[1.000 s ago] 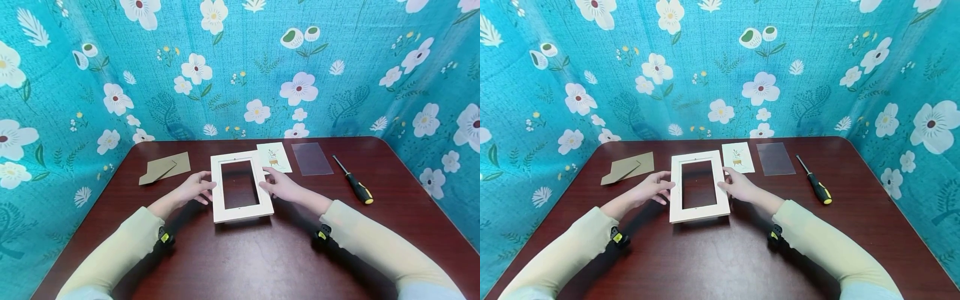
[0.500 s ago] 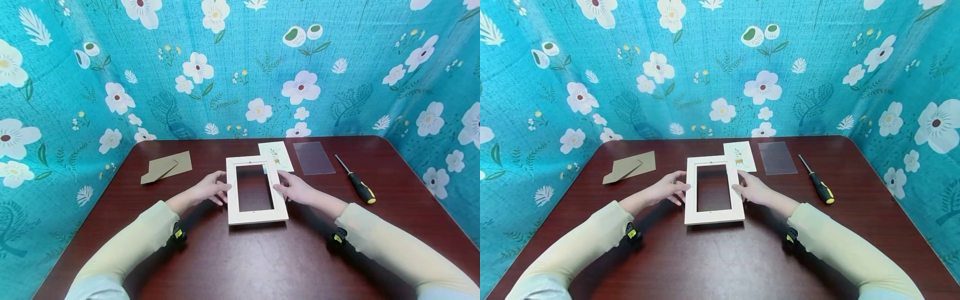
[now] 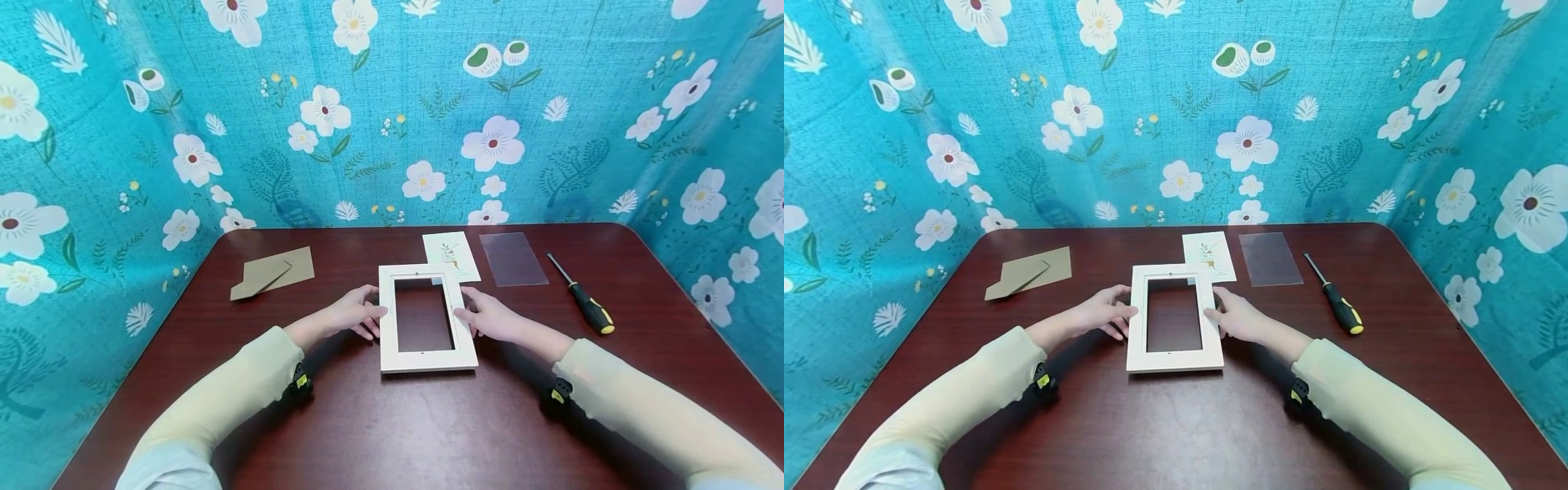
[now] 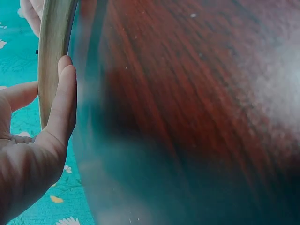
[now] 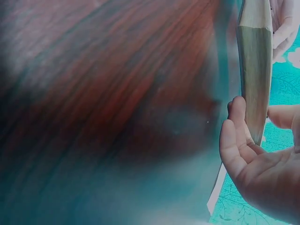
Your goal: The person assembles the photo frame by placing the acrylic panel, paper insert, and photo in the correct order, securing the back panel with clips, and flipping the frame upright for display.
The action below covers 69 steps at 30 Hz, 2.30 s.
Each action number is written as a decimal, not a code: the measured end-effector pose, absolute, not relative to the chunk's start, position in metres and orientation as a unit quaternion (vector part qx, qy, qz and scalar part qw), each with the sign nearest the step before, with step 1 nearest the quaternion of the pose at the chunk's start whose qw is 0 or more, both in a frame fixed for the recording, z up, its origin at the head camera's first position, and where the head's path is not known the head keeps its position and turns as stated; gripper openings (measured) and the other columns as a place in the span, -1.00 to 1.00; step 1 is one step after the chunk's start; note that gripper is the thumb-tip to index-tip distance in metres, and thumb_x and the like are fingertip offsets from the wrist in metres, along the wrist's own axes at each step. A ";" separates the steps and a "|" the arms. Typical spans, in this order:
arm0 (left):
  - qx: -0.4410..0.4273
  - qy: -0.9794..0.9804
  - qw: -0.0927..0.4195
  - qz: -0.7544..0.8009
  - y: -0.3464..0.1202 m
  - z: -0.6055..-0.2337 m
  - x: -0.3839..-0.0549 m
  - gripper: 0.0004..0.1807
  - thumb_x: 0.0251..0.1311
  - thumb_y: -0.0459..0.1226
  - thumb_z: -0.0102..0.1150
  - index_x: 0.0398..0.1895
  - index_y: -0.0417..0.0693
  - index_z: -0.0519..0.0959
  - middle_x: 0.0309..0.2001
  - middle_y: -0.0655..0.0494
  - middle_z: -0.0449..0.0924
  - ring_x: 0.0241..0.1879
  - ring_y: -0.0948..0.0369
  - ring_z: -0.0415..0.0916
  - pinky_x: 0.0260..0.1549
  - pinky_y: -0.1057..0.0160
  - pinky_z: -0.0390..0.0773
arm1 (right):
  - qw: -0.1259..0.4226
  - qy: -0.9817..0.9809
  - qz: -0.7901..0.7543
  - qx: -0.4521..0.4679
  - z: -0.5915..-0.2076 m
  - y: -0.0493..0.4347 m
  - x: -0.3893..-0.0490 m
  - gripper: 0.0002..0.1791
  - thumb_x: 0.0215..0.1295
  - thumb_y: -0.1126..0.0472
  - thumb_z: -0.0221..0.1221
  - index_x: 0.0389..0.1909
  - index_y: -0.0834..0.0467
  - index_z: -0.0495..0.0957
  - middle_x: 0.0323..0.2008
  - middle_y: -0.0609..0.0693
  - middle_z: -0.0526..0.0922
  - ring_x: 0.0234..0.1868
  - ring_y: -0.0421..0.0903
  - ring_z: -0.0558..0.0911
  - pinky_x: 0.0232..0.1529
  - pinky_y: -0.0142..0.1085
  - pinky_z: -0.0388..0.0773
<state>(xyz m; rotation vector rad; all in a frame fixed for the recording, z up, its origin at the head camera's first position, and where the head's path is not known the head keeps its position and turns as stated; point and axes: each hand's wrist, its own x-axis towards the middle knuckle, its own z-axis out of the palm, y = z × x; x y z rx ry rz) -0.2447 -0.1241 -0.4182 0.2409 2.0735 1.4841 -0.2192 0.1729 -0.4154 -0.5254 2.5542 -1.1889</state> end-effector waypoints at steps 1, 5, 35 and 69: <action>0.090 0.776 0.288 0.554 -0.122 -0.419 -0.245 -0.33 0.37 -0.34 0.06 0.42 -0.30 0.01 -0.36 -0.13 0.59 -0.51 0.12 0.63 -0.48 0.13 0.64 | 0.137 0.883 -0.411 -0.183 -0.416 0.174 -0.219 -0.38 0.46 0.26 0.04 0.36 0.49 0.05 -0.60 0.02 0.51 -0.60 0.00 0.55 -0.52 -0.20 0.51; 0.091 0.772 0.294 0.556 -0.118 -0.422 -0.245 -0.35 0.37 -0.36 0.05 0.41 -0.31 0.02 -0.39 -0.12 0.58 -0.53 0.14 0.62 -0.48 0.14 0.64 | 0.138 0.883 -0.412 -0.179 -0.415 0.177 -0.216 -0.40 0.47 0.27 0.03 0.35 0.49 0.06 -0.59 0.04 0.53 -0.61 0.00 0.55 -0.52 -0.21 0.50; 0.192 0.797 0.311 0.480 -0.108 -0.423 -0.247 -0.24 0.44 -0.38 -0.06 0.51 -0.28 -0.25 -0.41 -0.09 0.54 -0.58 0.16 0.58 -0.44 0.12 0.64 | 0.164 0.906 -0.349 -0.176 -0.419 0.182 -0.211 -0.43 0.51 0.23 -0.04 0.34 0.47 0.03 -0.61 -0.04 0.53 -0.64 -0.04 0.54 -0.45 -0.23 0.42; 0.238 0.848 0.283 0.379 -0.105 -0.419 -0.243 -0.24 0.45 -0.34 -0.09 0.46 -0.44 -0.29 -0.49 -0.02 0.49 -0.62 0.18 0.48 -0.52 0.21 0.57 | 0.182 0.894 -0.358 -0.196 -0.421 0.186 -0.209 -0.43 0.46 0.26 0.04 0.31 0.47 0.07 -0.67 -0.01 0.51 -0.71 -0.08 0.52 -0.54 -0.23 0.48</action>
